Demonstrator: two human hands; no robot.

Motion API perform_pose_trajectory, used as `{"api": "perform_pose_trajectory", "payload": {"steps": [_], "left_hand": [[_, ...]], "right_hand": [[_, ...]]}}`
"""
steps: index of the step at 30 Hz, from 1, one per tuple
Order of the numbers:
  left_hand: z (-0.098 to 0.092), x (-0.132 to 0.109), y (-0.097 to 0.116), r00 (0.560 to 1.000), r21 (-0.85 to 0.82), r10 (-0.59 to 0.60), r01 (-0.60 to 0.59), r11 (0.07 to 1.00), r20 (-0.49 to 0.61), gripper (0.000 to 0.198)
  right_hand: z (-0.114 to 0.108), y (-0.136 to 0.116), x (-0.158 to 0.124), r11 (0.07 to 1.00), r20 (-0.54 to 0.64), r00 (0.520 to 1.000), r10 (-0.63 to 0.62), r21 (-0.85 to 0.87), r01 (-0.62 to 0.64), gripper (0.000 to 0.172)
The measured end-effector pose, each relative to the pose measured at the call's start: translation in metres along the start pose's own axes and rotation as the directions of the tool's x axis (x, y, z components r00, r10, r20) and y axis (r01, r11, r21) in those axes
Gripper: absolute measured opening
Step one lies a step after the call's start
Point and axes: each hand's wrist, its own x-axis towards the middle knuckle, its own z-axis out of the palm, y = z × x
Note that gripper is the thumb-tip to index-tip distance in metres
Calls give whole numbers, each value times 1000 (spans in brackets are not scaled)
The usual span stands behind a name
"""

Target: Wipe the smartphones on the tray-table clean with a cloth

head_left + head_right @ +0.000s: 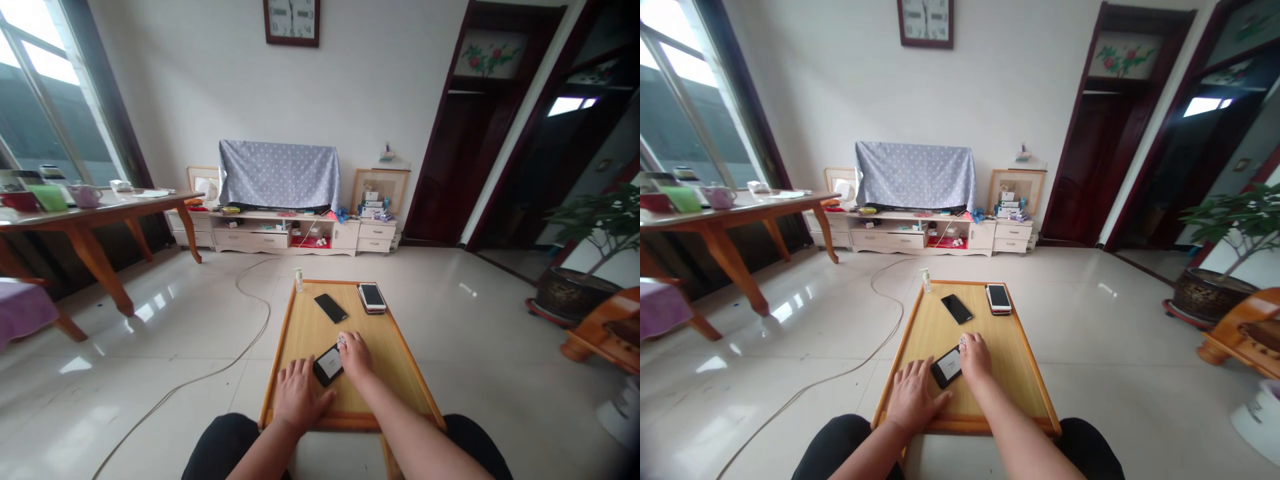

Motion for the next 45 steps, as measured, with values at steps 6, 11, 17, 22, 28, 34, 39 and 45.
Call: {"api": "perform_pose_trajectory", "payload": {"steps": [6,11,17,22,28,34,39,45], "left_hand": [[8,3,-4,996,-23,82,-83,996,-27,68],[6,7,-6,998,-43,47,-49,998,-32,58],[3,9,-2,1000,-29,27,-26,999,13,62],[-1,9,2,1000,10,-6,6,1000,19,65],[-3,10,5,999,9,-29,28,1000,35,48],[-3,11,5,999,33,-31,30,999,14,52],[-4,12,4,999,7,-28,28,1000,19,47],[-3,12,5,999,30,-42,41,999,23,53]], "right_hand": [[-9,-12,-9,997,51,997,-64,-30,65,37],[-13,-36,-51,969,162,958,-237,-33,246,41],[-25,-17,-41,965,149,966,-212,-122,231,39],[-21,-12,-29,978,117,987,-114,-161,132,39],[-13,-28,-35,951,183,941,-283,-71,300,35],[-14,-26,-8,985,53,997,-55,-158,63,27],[-7,-34,-24,963,113,962,-250,-73,259,21],[-30,-7,-1,981,20,1000,4,-194,0,24]]}}
